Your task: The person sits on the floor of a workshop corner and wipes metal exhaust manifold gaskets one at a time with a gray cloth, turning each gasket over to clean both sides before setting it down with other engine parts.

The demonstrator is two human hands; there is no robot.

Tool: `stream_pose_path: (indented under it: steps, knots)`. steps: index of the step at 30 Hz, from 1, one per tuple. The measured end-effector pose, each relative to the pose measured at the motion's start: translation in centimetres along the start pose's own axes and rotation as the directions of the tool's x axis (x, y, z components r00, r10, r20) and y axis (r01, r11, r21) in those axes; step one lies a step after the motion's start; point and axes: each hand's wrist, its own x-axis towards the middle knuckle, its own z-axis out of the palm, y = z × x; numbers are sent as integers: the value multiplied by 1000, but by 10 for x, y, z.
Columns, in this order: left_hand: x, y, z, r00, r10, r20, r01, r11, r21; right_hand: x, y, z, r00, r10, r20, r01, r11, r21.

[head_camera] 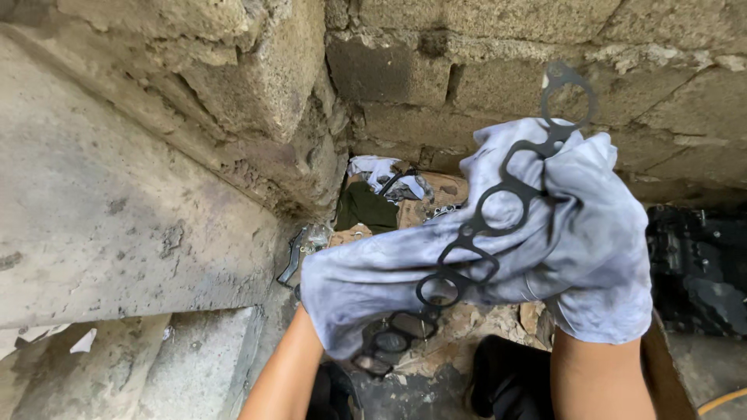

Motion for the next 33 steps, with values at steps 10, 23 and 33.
stream_pose_path:
  steps: [10,23,33]
  knots:
    - [42,-64,-15,885,422,196,-263,106,959,-29,30,63,918,35,395,86,955,-285]
    - [31,-50,-4,750,654,-101,-305,477,824,-9,-28,103,696,281,661,601,276,-750]
    - [32,-60,1,807,590,24,-379,486,788,15,-51,88,916,211,341,17,829,-559]
